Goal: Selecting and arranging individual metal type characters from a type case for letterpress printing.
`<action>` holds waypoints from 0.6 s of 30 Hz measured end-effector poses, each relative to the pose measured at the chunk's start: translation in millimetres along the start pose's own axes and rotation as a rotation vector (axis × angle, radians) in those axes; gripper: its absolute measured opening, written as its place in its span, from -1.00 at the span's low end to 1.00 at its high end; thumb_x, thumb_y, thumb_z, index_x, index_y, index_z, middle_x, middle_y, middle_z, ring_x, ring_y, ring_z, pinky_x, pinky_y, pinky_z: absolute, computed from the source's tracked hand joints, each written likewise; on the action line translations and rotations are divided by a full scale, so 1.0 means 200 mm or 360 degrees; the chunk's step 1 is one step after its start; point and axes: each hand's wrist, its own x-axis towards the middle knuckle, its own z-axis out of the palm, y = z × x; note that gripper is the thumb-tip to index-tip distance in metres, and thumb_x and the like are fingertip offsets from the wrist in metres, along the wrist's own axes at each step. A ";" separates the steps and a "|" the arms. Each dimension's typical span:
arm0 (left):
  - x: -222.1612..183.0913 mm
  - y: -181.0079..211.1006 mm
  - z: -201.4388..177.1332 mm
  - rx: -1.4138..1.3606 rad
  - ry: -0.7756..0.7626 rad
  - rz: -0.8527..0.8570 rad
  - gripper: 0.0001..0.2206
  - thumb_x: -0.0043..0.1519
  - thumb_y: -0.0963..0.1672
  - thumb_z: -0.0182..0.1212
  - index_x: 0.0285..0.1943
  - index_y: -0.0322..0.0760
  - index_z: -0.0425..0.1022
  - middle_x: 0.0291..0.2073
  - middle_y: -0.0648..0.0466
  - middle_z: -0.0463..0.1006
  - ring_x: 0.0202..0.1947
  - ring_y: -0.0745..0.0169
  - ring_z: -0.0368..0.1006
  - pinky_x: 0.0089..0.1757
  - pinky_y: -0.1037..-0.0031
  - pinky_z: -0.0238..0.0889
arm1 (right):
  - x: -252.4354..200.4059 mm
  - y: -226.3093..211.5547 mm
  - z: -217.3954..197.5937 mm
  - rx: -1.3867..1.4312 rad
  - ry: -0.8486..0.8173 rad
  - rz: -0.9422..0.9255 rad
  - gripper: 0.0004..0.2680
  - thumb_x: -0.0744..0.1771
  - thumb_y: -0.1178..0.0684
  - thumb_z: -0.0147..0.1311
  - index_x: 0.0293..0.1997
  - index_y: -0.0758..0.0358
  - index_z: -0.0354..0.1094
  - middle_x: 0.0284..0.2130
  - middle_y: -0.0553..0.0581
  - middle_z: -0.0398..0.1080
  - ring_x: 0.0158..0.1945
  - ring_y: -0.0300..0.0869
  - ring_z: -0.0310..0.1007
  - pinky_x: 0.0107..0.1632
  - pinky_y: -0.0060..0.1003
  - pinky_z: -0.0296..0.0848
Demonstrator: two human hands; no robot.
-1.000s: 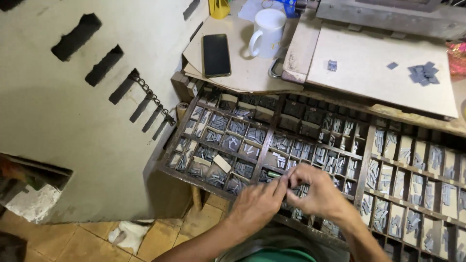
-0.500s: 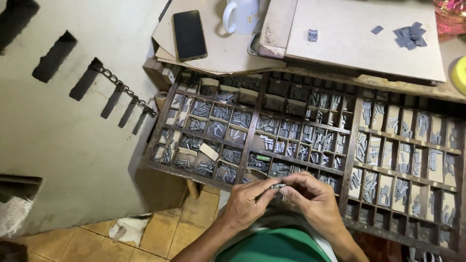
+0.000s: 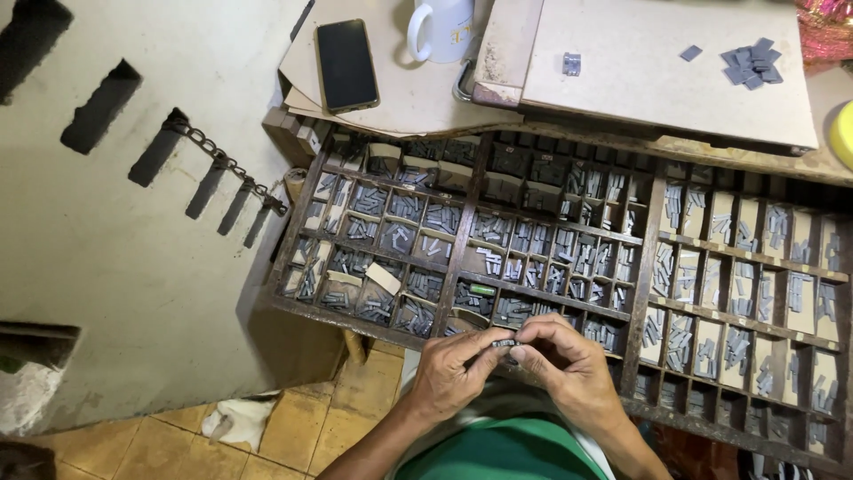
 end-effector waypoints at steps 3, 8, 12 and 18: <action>0.01 0.03 -0.03 -0.0187 -0.0005 -0.0108 -0.80 0.32 -0.20 0.27 0.11 -0.25 0.57 -0.25 0.04 0.71 -0.38 0.27 0.62 -0.30 0.46 0.51 | 0.00 0.01 0.01 -0.0007 -0.0054 -0.0058 -0.91 0.32 0.18 0.18 -0.13 0.30 0.48 -0.19 0.12 0.42 -0.15 -0.17 0.48 -0.06 -0.35 0.56; -0.08 -0.07 -0.03 -0.0265 -0.0011 -0.0390 -0.79 0.26 -0.17 0.29 0.06 -0.27 0.65 -0.11 0.01 0.74 -0.26 0.31 0.73 -0.12 0.52 0.61 | -0.01 0.06 -0.11 -0.0538 0.0185 0.0256 -0.92 0.31 0.05 0.20 -0.23 0.18 0.53 -0.34 -0.01 0.53 -0.22 -0.27 0.48 -0.10 -0.40 0.44; -0.21 -0.21 -0.01 -0.0176 -0.0026 -0.0427 -0.80 0.33 -0.08 0.22 0.06 -0.17 0.64 -0.42 0.07 0.78 -0.43 0.37 0.78 -0.71 0.78 0.36 | 0.05 0.12 -0.31 -0.0769 0.0402 0.0282 -0.87 0.33 0.06 0.10 -0.09 0.18 0.48 -0.16 0.14 0.55 -0.02 -0.10 0.54 0.08 -0.15 0.58; -0.20 -0.18 -0.04 -0.0144 -0.0047 -0.0673 -0.73 0.32 -0.02 0.17 0.14 -0.07 0.61 -0.33 0.14 0.81 -0.70 0.61 0.54 -0.71 0.70 0.41 | 0.14 0.12 -0.35 -0.0772 0.0576 0.0147 -0.79 0.33 0.15 0.19 0.07 0.26 0.47 -0.18 0.18 0.55 -0.28 -0.20 0.53 -0.28 -0.46 0.65</action>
